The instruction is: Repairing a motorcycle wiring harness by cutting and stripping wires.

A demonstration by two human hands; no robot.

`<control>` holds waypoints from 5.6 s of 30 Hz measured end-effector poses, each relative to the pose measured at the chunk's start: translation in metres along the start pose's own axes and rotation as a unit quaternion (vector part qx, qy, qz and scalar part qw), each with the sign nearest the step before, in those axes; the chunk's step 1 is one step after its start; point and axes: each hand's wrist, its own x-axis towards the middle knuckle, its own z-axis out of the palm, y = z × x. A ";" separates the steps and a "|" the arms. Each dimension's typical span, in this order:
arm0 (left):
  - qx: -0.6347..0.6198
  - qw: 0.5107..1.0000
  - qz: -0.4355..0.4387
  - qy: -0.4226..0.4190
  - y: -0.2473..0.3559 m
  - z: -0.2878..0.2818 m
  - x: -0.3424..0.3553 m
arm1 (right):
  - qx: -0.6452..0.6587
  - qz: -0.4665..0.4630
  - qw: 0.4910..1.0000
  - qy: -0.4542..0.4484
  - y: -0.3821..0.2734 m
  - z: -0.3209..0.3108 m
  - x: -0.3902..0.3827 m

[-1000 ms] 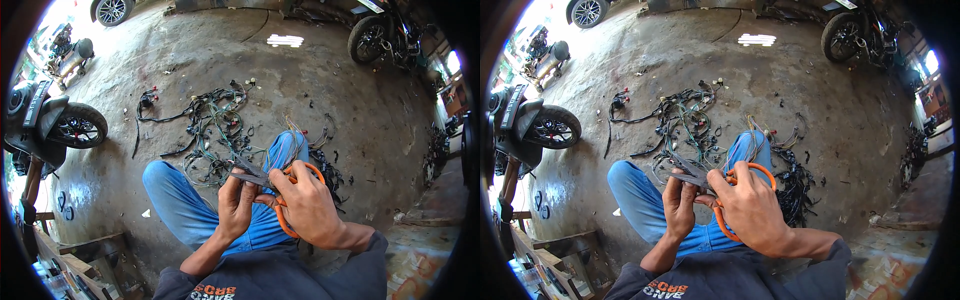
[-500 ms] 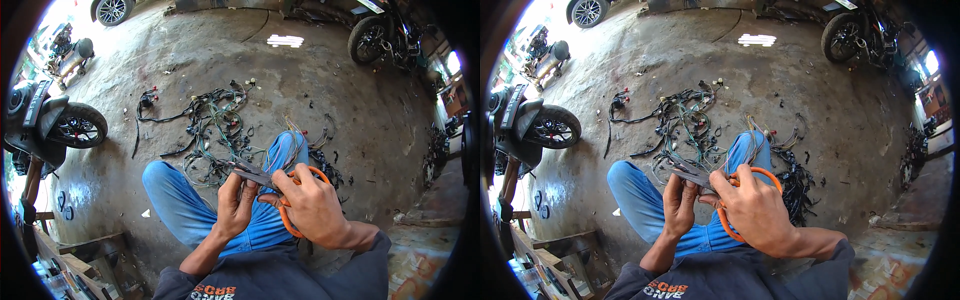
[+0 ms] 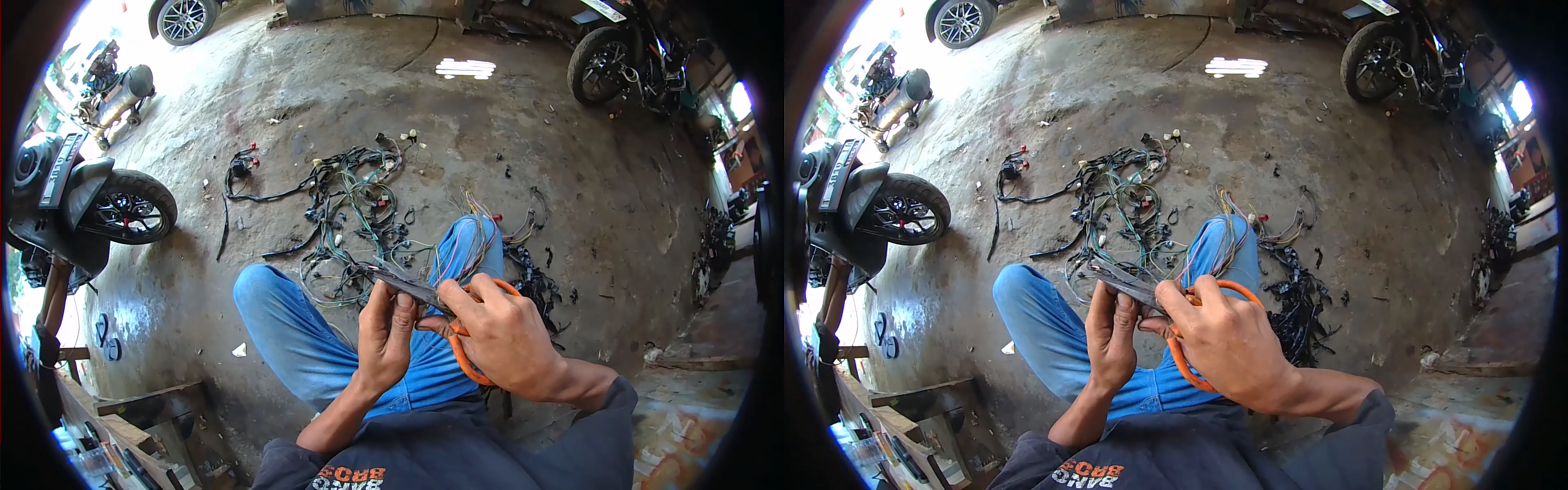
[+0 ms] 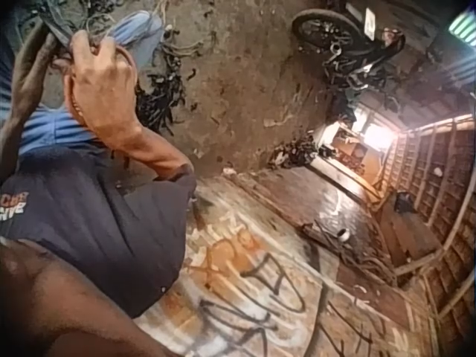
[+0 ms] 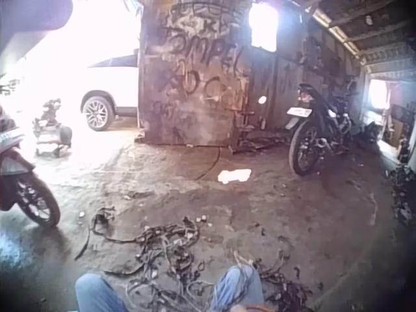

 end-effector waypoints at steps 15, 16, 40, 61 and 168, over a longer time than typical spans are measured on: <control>-0.093 0.996 -0.012 -0.002 0.002 -0.002 0.001 | 0.196 0.086 0.952 -0.218 0.011 -0.013 0.007; -0.086 0.996 -0.010 0.002 0.002 -0.001 0.002 | 0.195 0.087 0.953 -0.217 0.009 -0.011 0.004; 0.148 0.987 0.054 -0.036 -0.008 -0.016 0.004 | 0.027 -0.003 0.999 -0.040 0.000 -0.001 0.004; 0.200 0.973 0.081 -0.081 0.006 -0.011 0.007 | 0.017 0.020 0.998 -0.053 -0.003 -0.015 0.002; -0.210 0.955 -0.073 -0.194 0.001 -0.019 0.021 | 0.356 0.274 0.893 -0.019 0.008 0.036 -0.063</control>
